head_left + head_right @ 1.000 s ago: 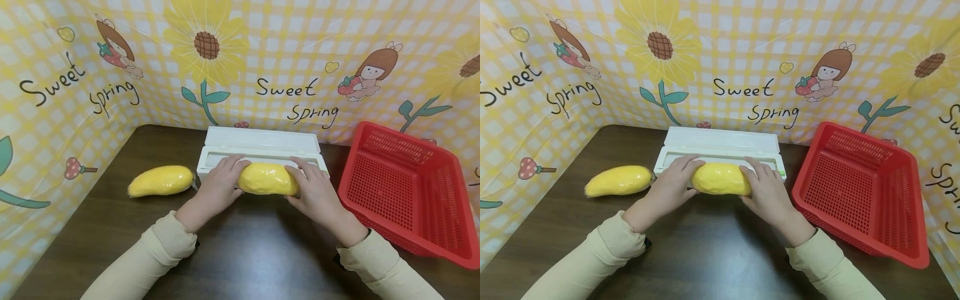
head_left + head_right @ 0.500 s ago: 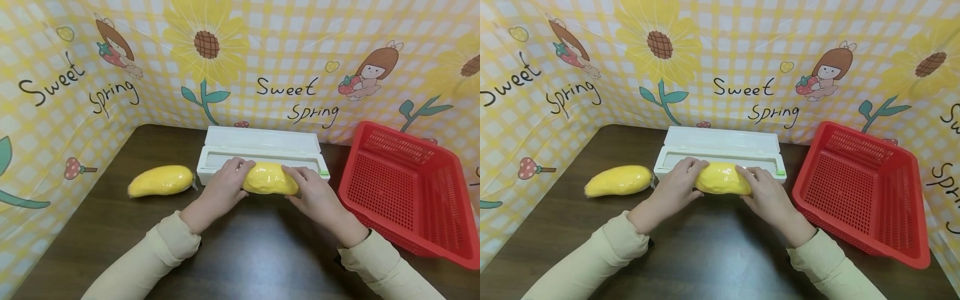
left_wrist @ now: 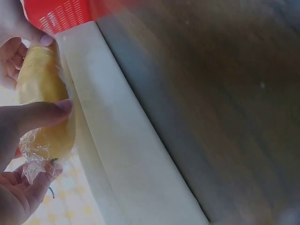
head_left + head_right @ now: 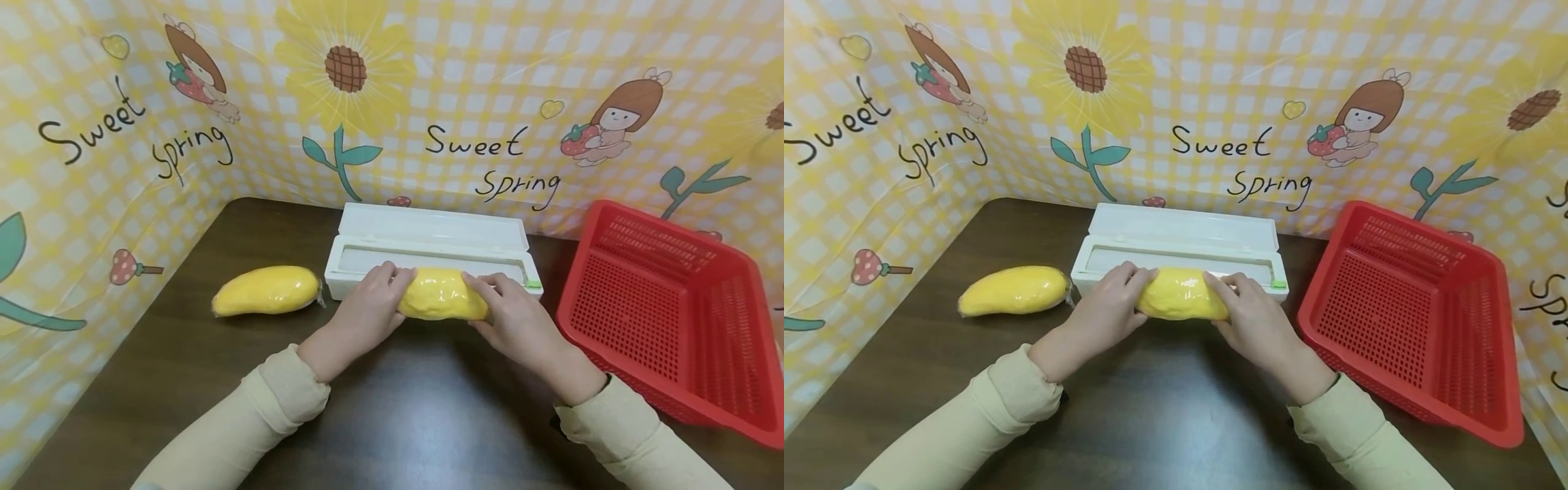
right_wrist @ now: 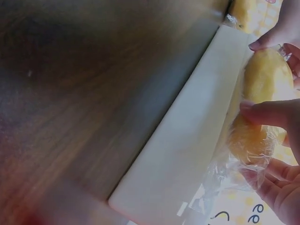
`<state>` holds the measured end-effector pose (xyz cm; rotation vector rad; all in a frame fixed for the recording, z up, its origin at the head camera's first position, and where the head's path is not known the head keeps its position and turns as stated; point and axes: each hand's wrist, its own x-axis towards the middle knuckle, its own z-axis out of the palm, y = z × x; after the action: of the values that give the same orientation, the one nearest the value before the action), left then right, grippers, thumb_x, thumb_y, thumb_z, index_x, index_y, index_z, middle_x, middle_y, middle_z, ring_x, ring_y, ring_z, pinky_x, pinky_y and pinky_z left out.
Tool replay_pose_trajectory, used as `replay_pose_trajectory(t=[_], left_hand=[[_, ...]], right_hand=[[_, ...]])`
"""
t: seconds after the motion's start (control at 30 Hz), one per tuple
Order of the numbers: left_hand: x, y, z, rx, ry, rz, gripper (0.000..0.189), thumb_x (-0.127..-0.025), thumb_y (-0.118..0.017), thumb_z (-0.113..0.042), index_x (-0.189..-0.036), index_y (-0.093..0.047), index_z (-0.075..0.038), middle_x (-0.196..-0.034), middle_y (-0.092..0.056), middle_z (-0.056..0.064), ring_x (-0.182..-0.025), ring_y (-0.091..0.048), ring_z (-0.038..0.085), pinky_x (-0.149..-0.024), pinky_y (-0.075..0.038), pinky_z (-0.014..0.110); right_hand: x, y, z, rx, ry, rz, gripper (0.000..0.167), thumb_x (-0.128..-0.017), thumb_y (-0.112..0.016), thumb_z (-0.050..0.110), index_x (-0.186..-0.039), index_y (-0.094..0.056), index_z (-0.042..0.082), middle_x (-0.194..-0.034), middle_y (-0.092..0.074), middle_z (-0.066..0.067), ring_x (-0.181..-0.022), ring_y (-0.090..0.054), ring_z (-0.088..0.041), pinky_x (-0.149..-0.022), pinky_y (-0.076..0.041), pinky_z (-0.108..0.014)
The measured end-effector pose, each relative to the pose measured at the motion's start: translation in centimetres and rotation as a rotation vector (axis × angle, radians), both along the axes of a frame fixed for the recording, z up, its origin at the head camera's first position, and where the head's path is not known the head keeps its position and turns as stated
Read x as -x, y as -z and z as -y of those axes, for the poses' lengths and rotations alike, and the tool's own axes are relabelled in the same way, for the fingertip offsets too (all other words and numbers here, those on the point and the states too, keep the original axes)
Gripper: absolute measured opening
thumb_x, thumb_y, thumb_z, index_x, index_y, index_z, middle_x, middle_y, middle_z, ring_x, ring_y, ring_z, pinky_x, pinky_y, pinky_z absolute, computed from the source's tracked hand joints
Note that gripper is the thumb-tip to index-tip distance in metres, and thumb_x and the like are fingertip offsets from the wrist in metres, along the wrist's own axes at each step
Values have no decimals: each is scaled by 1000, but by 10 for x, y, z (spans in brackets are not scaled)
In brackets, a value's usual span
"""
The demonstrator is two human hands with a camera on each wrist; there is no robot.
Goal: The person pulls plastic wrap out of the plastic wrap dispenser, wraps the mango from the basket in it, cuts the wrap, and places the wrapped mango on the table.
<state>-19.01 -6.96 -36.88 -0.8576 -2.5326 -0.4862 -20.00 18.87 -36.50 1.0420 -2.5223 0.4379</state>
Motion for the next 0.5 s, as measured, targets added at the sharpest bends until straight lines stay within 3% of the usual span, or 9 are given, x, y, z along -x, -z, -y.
replay_pose_trajectory(t=[0.5], left_hand=[[1, 0, 3, -21, 15, 19, 59, -66, -86, -4, -118, -59, 0, -91, -55, 11, -78, -54, 23, -70, -51, 36]], right_hand=[[1, 0, -2, -8, 8, 38, 78, -65, -91, 12, -134, -57, 6, -104, -58, -15, -85, -58, -25, -66, -53, -39]])
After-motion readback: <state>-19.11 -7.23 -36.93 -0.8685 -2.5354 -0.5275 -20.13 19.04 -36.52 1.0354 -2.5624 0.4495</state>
